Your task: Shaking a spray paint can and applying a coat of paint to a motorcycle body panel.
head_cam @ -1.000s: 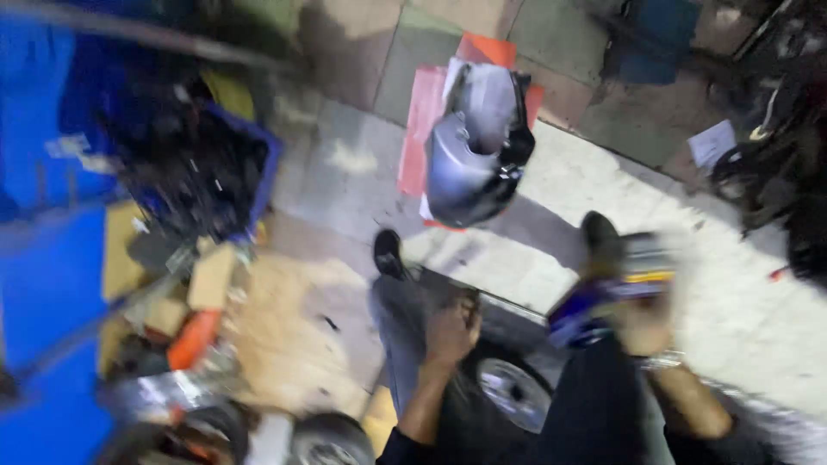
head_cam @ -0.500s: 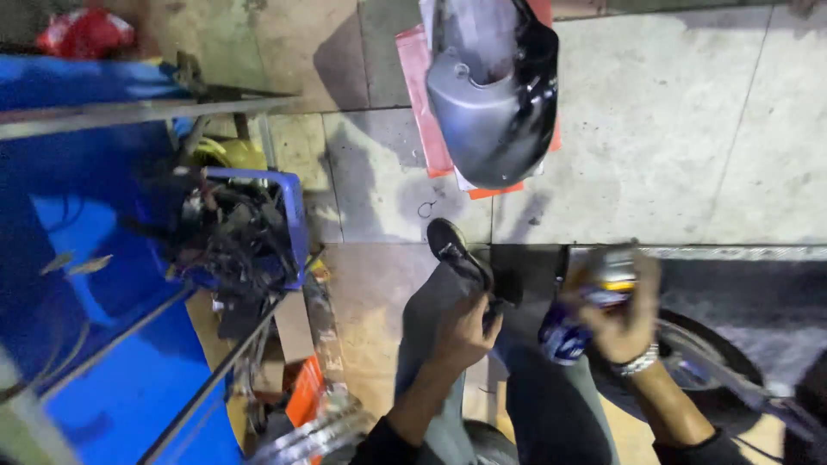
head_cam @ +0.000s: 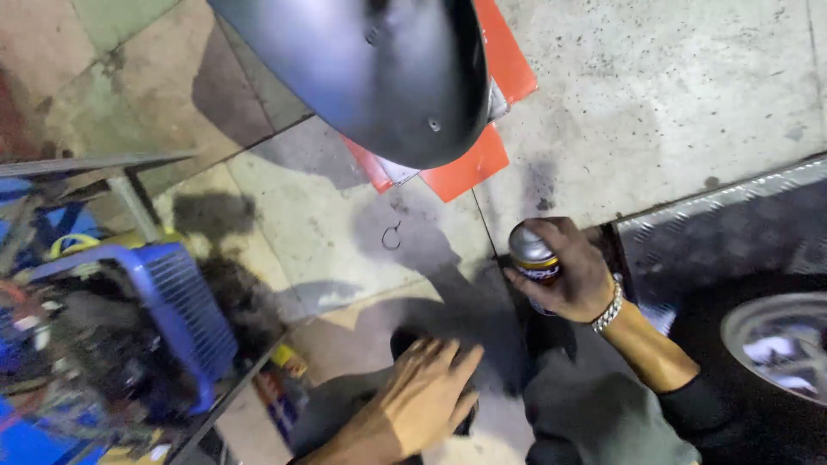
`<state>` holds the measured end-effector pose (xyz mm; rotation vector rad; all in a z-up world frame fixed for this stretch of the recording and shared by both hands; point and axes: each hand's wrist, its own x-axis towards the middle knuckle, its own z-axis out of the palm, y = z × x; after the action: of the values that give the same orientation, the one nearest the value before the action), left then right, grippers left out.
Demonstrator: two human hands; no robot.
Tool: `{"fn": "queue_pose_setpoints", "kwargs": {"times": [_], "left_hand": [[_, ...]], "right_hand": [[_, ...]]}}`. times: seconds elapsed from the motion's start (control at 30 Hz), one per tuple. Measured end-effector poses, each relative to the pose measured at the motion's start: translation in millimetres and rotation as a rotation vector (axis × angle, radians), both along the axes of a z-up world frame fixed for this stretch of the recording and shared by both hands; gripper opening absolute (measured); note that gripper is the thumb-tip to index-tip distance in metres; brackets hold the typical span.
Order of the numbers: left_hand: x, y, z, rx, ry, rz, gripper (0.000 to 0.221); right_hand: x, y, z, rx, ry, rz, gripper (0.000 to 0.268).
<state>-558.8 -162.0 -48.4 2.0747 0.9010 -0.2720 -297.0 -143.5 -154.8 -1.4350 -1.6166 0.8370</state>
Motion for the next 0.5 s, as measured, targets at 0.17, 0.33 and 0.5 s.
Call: {"fn": "queue_pose_setpoints", "kwargs": {"times": [0.17, 0.33, 0.5], "left_hand": [[-37.7, -38.2, -33.2, 0.434, 0.149, -0.178, 0.071], [-53.4, -66.3, -37.7, 0.367, 0.144, -0.279, 0.073], [-79.7, -80.2, -53.6, 0.425, 0.283, -0.274, 0.075]], "right_hand": [[-5.9, -7.1, -70.9, 0.056, -0.081, -0.355, 0.068], [-32.5, 3.3, -97.3, 0.172, 0.076, -0.41, 0.066], [-78.7, -8.8, -114.6, 0.391, -0.079, 0.324, 0.058]]}}
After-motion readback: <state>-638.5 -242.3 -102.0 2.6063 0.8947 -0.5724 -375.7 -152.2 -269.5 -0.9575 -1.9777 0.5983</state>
